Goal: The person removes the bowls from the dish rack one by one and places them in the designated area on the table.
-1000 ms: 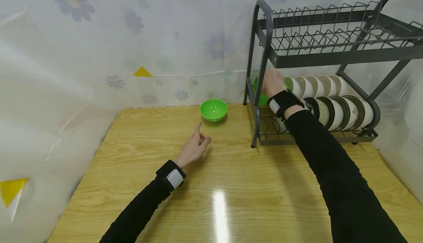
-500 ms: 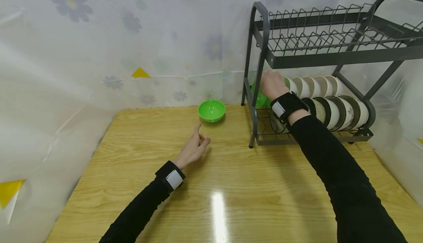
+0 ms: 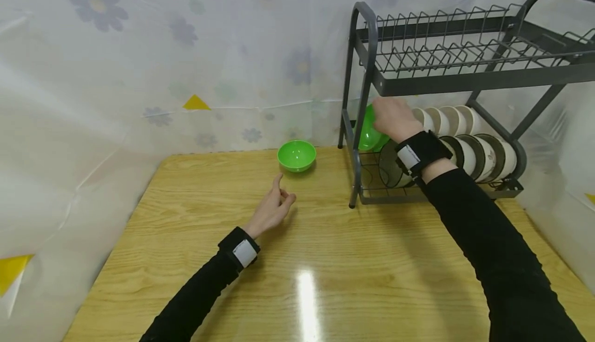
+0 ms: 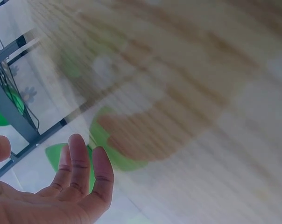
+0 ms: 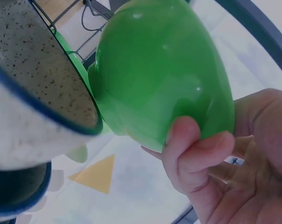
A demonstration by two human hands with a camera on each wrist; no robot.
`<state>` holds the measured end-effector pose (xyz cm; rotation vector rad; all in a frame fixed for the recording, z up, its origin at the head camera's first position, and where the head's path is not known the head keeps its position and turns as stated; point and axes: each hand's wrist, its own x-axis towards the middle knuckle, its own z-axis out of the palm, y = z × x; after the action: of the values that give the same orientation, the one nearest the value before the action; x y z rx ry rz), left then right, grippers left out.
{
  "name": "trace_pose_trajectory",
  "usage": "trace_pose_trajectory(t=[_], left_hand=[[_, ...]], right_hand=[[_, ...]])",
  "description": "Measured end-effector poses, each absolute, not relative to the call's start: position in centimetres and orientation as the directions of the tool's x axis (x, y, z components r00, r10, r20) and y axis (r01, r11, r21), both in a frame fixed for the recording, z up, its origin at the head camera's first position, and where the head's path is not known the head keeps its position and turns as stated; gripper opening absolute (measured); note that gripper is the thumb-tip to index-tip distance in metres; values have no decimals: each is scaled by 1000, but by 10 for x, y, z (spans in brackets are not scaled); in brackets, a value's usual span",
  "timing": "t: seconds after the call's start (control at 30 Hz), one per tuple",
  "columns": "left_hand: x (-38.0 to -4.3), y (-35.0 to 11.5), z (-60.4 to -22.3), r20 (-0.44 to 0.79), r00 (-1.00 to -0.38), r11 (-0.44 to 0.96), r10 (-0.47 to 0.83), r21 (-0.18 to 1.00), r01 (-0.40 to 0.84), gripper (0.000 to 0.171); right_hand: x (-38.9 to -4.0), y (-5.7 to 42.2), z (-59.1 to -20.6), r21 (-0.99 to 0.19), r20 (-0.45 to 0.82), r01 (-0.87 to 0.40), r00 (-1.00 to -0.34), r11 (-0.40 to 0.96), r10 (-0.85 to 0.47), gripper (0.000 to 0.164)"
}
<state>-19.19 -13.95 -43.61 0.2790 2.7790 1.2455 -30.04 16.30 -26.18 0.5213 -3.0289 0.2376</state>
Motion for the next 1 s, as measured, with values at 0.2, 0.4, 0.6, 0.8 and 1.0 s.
trace_pose_trajectory(t=[0.2,0.4,0.6,0.8,1.0], left_hand=[[-190,-138,-432,2,-981,653,196,746,132,73],[-189,-135,-430,20,-978,646,209,748,153,73],[-187,-133,-426,47,-975,615,215,770,173,73],[-184,-129,-422,75,-964,598,255,771,218,74],[-179,-123,-417,124,-945,603,302,743,290,75]], right_hand=[[-292,166,-256,-154,106,-339,-940,928,-326,4],[-282,176,-248,-271,68,-321,-947,908,-314,15],[-274,184,-239,-323,32,-294,-953,900,-300,30],[-263,194,-238,-367,33,-305,-948,879,-316,32],[-250,207,-236,-378,6,-281,-953,882,-302,59]])
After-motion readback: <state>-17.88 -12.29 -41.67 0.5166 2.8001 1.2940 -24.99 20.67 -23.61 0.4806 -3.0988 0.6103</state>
